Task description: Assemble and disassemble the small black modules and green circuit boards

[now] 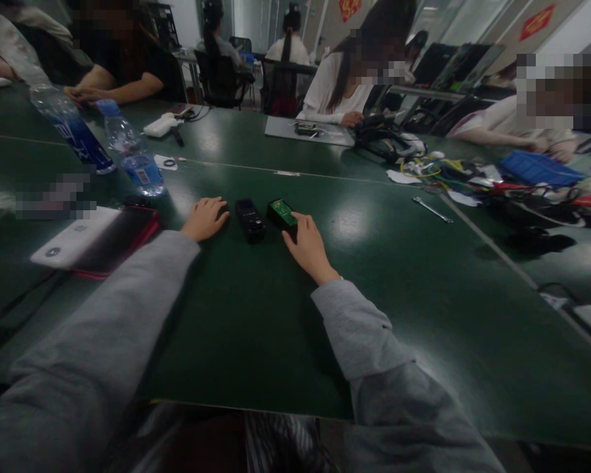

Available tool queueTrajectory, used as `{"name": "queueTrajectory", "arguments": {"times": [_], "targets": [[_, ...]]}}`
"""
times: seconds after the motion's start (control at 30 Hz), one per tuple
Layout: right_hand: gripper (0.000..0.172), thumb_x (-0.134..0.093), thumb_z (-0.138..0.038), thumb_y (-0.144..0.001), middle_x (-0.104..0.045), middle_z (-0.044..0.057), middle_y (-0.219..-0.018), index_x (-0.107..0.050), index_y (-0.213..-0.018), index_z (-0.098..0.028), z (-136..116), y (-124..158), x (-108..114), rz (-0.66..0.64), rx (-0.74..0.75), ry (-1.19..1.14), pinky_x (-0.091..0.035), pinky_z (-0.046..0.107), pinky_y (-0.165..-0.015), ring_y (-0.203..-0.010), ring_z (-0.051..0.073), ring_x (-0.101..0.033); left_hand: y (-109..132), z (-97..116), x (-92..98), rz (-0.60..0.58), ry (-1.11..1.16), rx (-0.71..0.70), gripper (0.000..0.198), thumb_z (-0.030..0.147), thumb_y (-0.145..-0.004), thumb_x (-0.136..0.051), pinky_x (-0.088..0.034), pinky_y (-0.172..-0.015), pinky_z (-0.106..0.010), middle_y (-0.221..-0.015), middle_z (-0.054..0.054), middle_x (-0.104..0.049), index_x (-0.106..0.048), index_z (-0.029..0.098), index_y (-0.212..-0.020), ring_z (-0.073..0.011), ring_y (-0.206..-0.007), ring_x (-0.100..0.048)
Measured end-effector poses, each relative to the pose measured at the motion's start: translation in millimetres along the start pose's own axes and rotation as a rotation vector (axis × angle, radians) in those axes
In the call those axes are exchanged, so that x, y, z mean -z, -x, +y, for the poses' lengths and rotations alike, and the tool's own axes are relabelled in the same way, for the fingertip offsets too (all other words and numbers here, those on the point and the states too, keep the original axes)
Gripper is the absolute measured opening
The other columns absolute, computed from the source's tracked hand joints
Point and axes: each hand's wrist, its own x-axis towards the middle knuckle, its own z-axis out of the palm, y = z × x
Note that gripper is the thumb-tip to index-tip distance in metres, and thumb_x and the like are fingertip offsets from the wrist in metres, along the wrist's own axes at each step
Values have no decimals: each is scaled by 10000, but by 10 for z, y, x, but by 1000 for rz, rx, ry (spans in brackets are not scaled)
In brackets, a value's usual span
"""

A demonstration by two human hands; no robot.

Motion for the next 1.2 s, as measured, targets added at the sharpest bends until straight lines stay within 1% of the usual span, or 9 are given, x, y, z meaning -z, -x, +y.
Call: {"name": "queueTrajectory", "arguments": {"times": [0.2,0.43,0.53,0.7,0.93,1.1,1.2], "targets": [[516,-508,-366,-900,-488,179,-1281,-411,-1358,-150,6,-5,2,-5,4,2,-477,544,-990,-1193,333,-513,-8,-17,-23,13,0,-21,510,447,-968,-324,-285,-1122,-501,-1498,-93,-420,-471,198,-1388,-294,-1361,-332],[519,-501,-377,-900,-488,183,-1283,-407,-1360,-154,-1,-4,13,-12,-1,-5,-476,550,-983,-1193,337,-512,-4,-2,-1,-11,3,4,506,444,-969,-319,-264,-1130,-522,-1513,-79,-404,-453,227,-1405,-297,-1376,-314],[510,-497,-367,-902,-491,189,-1277,-414,-1351,-140,-12,-1,18,-6,1,-3,-475,534,-988,-1194,335,-511,-8,-6,-4,-16,4,3,513,449,-969,-320,-265,-1129,-519,-1513,-86,-402,-453,215,-1405,-299,-1373,-315],[508,-503,-365,-899,-491,186,-1282,-414,-1347,-142,-21,-4,19,-7,-2,-6,-470,530,-992,-1204,333,-507,-13,-17,-25,11,24,-14,503,442,-965,-343,-279,-1118,-509,-1495,-101,-423,-479,197,-1384,-300,-1353,-337],[512,-516,-349,-895,-500,196,-1274,-428,-1339,-110,-8,-6,7,3,12,-1,-464,518,-1001,-1204,330,-505,-17,-29,-49,40,71,-32,484,422,-956,-393,-288,-1109,-522,-1468,-124,-451,-507,178,-1358,-313,-1341,-354],[525,-520,-355,-897,-499,198,-1276,-426,-1345,-99,3,-3,2,3,10,9,-475,512,-989,-1196,328,-511,-42,-69,-117,95,107,-50,473,395,-949,-419,-260,-1140,-485,-1446,-138,-471,-534,138,-1329,-291,-1332,-363],[524,-515,-355,-900,-498,201,-1276,-423,-1348,-99,3,-1,3,2,11,6,-475,518,-986,-1192,331,-513,-47,-86,-128,91,112,-61,484,398,-948,-420,-263,-1133,-498,-1446,-144,-469,-529,131,-1336,-299,-1329,-364]]}}
